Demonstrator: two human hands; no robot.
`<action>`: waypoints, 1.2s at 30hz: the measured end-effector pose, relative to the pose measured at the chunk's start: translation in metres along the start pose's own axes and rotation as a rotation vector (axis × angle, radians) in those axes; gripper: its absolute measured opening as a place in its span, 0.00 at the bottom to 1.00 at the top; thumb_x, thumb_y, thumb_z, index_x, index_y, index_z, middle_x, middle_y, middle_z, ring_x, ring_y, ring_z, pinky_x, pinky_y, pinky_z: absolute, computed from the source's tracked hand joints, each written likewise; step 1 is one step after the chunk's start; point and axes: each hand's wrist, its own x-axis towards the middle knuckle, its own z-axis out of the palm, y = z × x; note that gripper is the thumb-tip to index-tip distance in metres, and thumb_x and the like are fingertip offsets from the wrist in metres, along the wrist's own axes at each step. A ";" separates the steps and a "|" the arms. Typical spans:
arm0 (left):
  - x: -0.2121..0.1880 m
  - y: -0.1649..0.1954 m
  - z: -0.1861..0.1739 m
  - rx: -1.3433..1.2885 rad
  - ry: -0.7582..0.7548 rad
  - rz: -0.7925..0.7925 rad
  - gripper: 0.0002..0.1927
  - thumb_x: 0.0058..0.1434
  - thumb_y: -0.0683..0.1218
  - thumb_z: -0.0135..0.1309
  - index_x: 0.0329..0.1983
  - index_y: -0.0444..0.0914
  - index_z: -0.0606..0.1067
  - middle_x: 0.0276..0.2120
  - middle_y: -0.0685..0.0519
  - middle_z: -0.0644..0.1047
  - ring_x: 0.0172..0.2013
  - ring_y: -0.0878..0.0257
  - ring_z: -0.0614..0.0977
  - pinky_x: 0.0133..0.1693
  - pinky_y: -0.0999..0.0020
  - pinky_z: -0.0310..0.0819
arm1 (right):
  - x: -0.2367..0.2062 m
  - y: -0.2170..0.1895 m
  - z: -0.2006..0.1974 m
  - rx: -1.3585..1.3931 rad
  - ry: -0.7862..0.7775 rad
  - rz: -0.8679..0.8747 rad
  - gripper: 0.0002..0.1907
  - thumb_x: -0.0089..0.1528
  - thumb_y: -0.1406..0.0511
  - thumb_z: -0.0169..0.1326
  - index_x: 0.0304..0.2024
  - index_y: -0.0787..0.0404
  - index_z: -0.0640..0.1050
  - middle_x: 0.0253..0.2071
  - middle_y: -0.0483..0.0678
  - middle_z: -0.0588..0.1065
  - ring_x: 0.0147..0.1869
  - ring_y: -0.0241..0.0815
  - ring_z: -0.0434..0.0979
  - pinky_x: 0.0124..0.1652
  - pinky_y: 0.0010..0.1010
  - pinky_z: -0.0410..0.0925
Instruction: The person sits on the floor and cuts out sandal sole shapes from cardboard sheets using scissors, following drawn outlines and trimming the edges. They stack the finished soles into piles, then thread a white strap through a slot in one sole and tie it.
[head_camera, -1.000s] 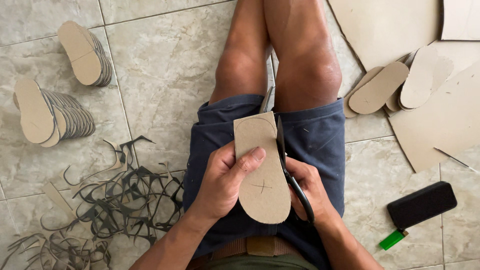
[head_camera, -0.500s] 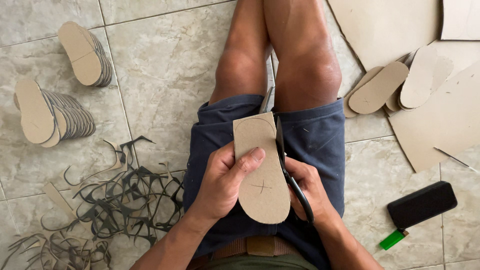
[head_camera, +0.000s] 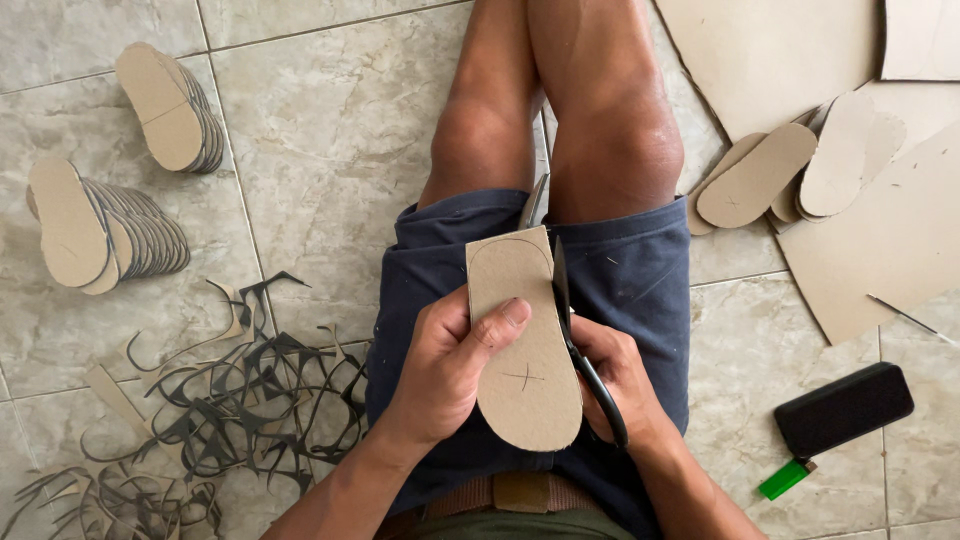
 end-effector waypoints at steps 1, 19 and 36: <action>-0.001 0.001 0.001 -0.007 0.004 -0.005 0.13 0.70 0.47 0.54 0.48 0.31 0.78 0.34 0.58 0.78 0.36 0.74 0.75 0.39 0.76 0.71 | -0.001 0.001 0.000 -0.004 0.002 -0.015 0.19 0.64 0.60 0.57 0.49 0.70 0.78 0.38 0.45 0.80 0.41 0.30 0.75 0.39 0.25 0.71; -0.008 0.023 0.016 0.053 -0.013 0.077 0.18 0.72 0.50 0.53 0.55 0.31 0.74 0.39 0.54 0.79 0.39 0.72 0.78 0.41 0.76 0.75 | -0.004 -0.001 -0.004 -0.066 0.041 -0.117 0.18 0.61 0.60 0.59 0.46 0.68 0.80 0.38 0.48 0.81 0.42 0.33 0.78 0.41 0.27 0.72; -0.067 0.061 0.021 0.535 -0.306 0.437 0.08 0.72 0.45 0.52 0.46 0.35 0.76 0.38 0.50 0.78 0.37 0.64 0.81 0.39 0.71 0.77 | 0.000 -0.001 -0.002 -0.035 0.011 -0.083 0.18 0.62 0.62 0.57 0.49 0.71 0.79 0.40 0.47 0.81 0.44 0.32 0.78 0.43 0.26 0.72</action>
